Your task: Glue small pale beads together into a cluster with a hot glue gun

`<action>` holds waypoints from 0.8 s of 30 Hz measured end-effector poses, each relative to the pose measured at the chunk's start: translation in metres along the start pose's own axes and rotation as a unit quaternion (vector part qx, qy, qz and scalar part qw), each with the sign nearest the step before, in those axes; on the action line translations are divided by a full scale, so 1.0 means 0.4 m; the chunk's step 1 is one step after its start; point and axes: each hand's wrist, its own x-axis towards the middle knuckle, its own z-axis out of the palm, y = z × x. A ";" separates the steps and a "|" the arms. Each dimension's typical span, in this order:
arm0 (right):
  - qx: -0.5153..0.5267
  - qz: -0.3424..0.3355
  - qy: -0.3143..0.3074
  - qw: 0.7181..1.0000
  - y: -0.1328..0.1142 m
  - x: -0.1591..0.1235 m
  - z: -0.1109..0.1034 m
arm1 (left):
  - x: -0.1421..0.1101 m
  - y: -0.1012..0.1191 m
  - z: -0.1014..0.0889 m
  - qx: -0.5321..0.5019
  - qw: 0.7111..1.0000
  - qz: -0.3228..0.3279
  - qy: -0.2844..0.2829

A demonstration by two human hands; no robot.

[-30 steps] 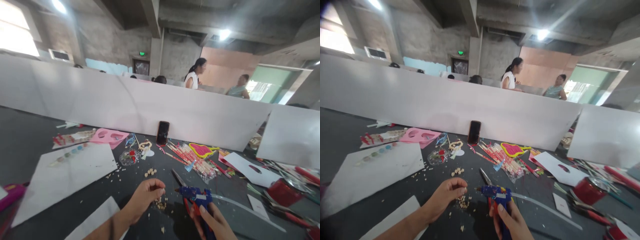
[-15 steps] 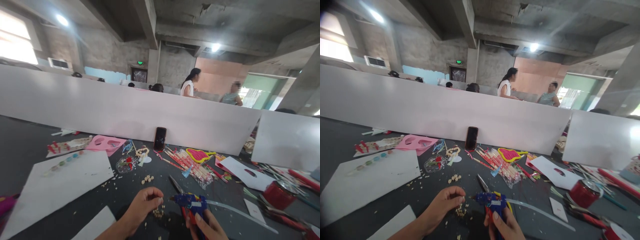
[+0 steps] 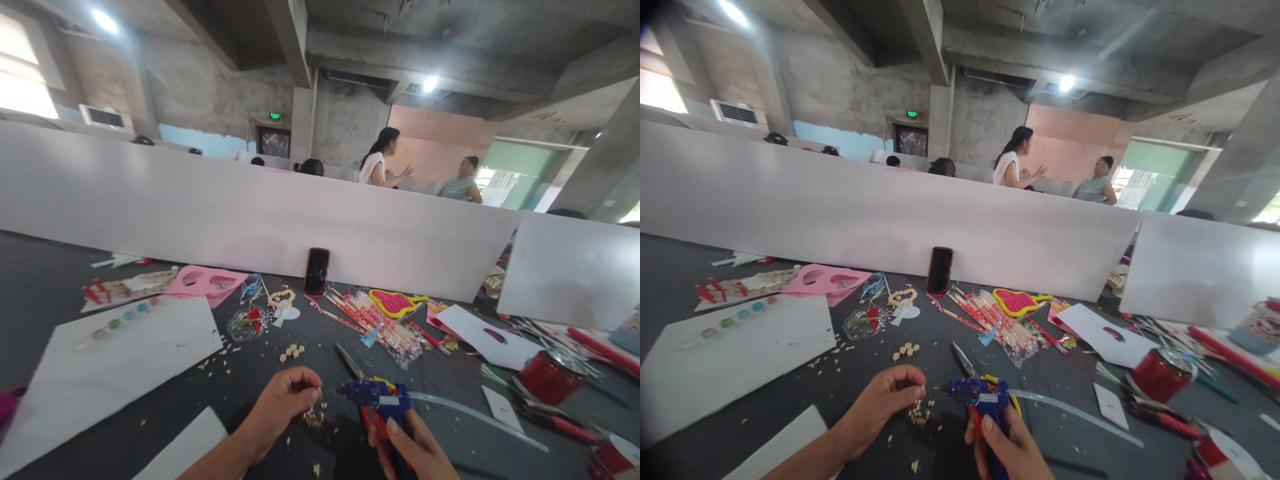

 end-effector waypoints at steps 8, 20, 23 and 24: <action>-0.004 0.002 0.001 1.000 -0.003 0.000 0.005 | -0.005 0.006 -0.002 0.003 1.000 -0.008 -0.008; -0.012 -0.005 -0.037 0.999 -0.018 -0.002 0.016 | -0.006 0.008 0.000 0.016 1.000 -0.006 0.001; -0.017 -0.010 -0.045 0.999 -0.009 0.004 0.011 | -0.004 0.000 -0.002 0.016 1.000 0.000 -0.010; -0.019 -0.010 -0.043 0.999 -0.007 0.005 0.010 | -0.003 -0.002 -0.002 0.014 1.000 0.003 -0.014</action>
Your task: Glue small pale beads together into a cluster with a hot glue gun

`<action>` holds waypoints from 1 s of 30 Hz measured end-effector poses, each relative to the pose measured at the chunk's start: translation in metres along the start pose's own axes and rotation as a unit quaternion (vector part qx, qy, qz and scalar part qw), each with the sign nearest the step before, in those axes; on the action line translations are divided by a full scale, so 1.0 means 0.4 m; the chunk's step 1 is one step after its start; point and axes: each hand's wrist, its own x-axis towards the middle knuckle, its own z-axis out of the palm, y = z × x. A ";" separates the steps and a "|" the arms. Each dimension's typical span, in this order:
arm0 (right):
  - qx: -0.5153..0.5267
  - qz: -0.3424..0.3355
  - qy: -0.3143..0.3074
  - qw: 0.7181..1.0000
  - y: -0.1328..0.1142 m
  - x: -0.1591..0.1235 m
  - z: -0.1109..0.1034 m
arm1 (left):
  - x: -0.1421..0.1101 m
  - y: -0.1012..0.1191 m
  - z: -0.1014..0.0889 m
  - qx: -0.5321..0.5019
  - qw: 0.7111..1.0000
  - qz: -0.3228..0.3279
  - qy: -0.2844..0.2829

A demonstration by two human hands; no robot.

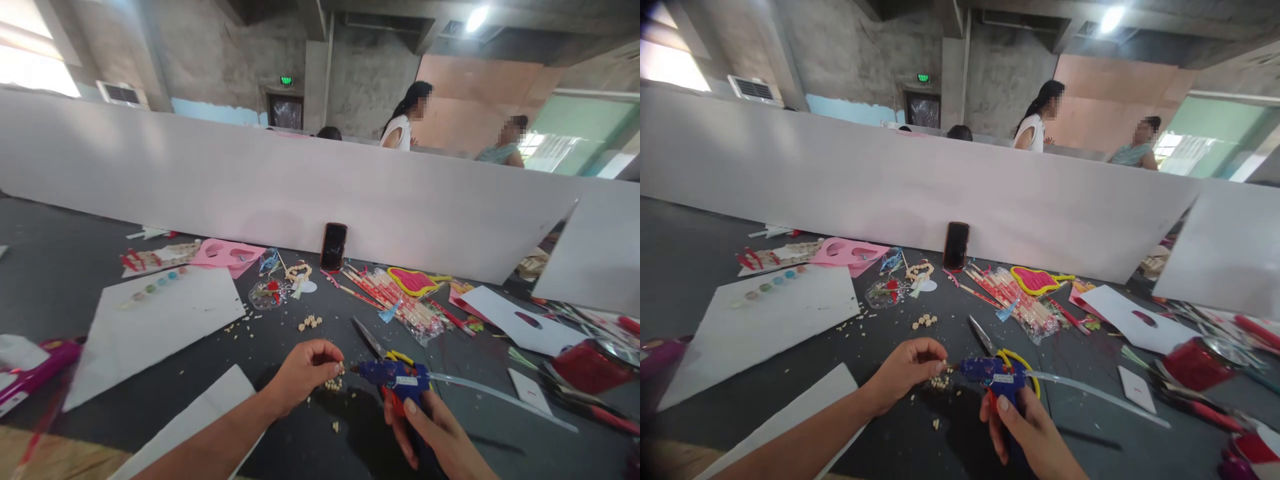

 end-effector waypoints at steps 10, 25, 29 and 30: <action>-0.026 0.011 0.025 0.999 -0.017 -0.007 0.015 | 0.000 -0.003 -0.001 0.002 1.000 0.000 -0.007; -0.041 0.008 -0.006 0.999 -0.003 0.000 0.005 | 0.000 0.008 0.003 0.005 1.000 0.003 -0.008; -0.062 0.002 -0.001 0.998 -0.007 -0.002 0.004 | -0.001 0.008 0.002 0.009 1.000 0.005 -0.007; -0.067 0.004 0.005 0.998 -0.007 -0.003 0.005 | -0.001 0.008 0.002 0.012 1.000 0.004 -0.006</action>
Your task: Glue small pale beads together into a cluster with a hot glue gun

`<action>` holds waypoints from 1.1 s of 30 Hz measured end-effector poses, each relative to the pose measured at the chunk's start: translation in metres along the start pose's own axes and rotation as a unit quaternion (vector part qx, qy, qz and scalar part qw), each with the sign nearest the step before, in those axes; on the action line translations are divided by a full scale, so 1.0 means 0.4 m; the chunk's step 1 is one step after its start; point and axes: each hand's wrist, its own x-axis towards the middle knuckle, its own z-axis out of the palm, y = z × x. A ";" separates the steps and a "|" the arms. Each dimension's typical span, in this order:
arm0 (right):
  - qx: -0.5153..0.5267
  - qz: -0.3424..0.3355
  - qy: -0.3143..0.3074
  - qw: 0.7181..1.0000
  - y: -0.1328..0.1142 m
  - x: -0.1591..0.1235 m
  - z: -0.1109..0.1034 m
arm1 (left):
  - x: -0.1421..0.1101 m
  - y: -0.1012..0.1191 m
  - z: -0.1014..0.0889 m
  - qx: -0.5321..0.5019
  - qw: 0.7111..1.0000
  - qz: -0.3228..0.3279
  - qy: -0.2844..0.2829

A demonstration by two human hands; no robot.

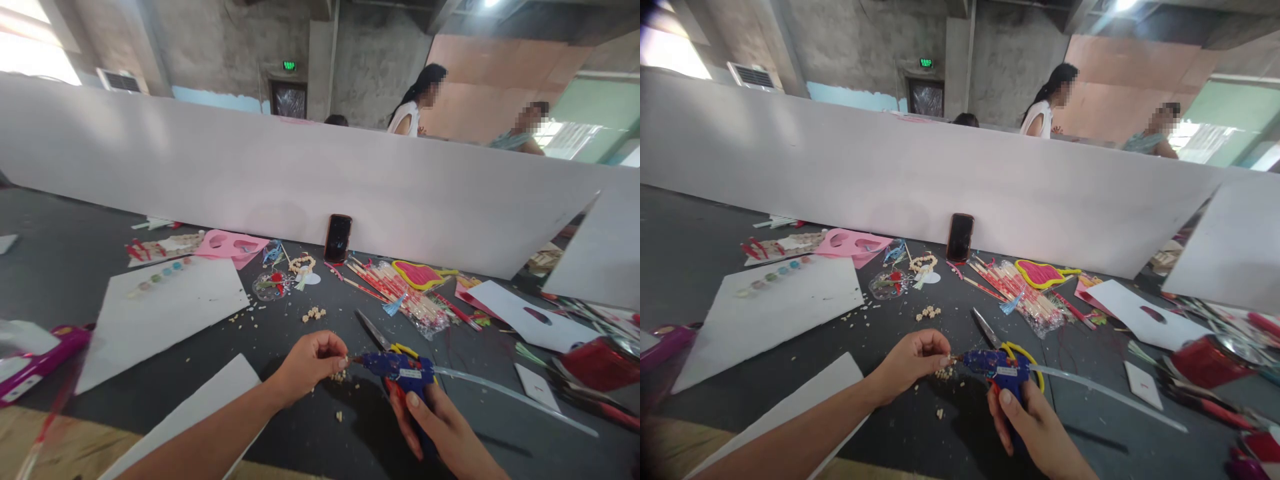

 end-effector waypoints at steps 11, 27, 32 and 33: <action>-0.005 0.003 -0.011 1.000 0.003 0.003 -0.001 | -0.001 -0.003 0.000 -0.006 1.000 -0.001 0.002; -0.012 0.000 -0.020 1.000 0.011 0.005 -0.005 | 0.002 -0.009 -0.003 -0.012 1.000 -0.006 -0.003; -0.011 -0.004 -0.021 1.000 0.012 0.007 -0.005 | 0.000 -0.006 -0.002 -0.022 1.000 -0.008 -0.003; -0.011 -0.006 -0.022 1.000 0.012 0.006 -0.006 | -0.001 -0.005 -0.002 -0.022 1.000 -0.007 -0.002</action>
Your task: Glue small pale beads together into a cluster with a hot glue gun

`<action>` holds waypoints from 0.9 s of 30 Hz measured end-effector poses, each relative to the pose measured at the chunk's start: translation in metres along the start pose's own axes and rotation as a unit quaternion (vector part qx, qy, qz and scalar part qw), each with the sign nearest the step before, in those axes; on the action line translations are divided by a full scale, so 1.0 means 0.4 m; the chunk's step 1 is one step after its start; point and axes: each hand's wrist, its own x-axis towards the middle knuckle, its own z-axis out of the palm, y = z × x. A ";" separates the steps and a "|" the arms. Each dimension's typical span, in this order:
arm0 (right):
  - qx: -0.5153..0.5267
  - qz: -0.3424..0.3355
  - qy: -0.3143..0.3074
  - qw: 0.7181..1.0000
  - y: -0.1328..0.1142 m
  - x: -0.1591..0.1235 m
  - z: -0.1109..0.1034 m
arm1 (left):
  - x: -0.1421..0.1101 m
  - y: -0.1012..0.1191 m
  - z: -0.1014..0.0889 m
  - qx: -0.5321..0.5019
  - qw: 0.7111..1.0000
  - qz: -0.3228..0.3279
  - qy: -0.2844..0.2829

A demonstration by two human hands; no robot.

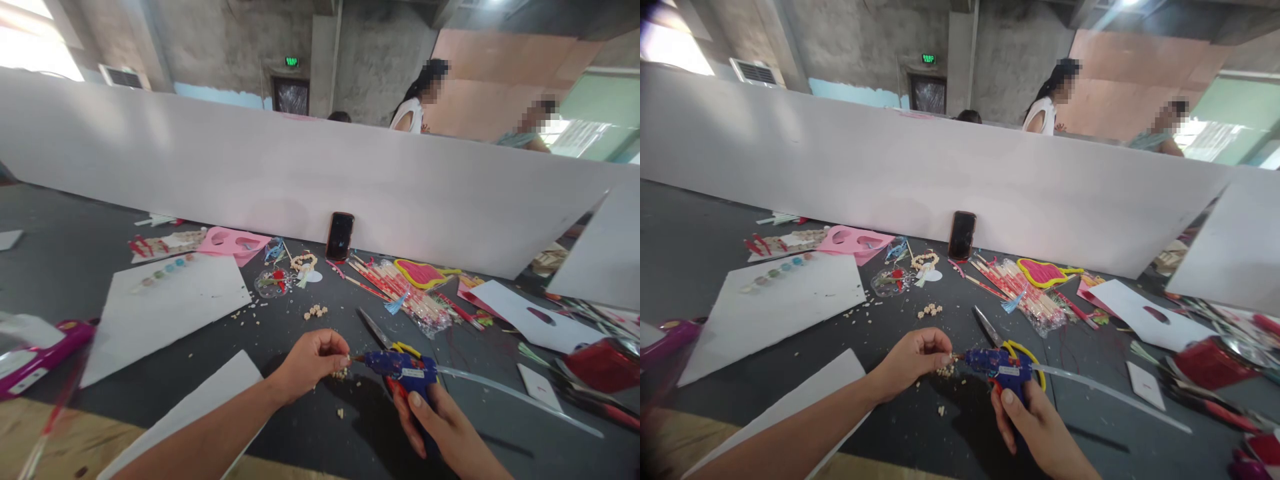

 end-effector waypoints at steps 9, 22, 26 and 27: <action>-0.004 -0.003 -0.012 1.000 0.015 -0.005 -0.008 | 0.001 0.002 0.003 0.004 1.000 0.000 0.004; -0.019 -0.003 -0.006 1.000 0.006 -0.003 -0.004 | 0.002 0.006 0.002 0.006 1.000 -0.002 0.009; -0.014 -0.006 -0.016 1.000 0.008 -0.002 -0.007 | 0.001 0.005 0.001 0.002 1.000 0.001 0.006; -0.014 -0.006 -0.018 1.000 0.008 -0.002 -0.007 | 0.000 0.006 0.001 0.002 1.000 0.001 0.006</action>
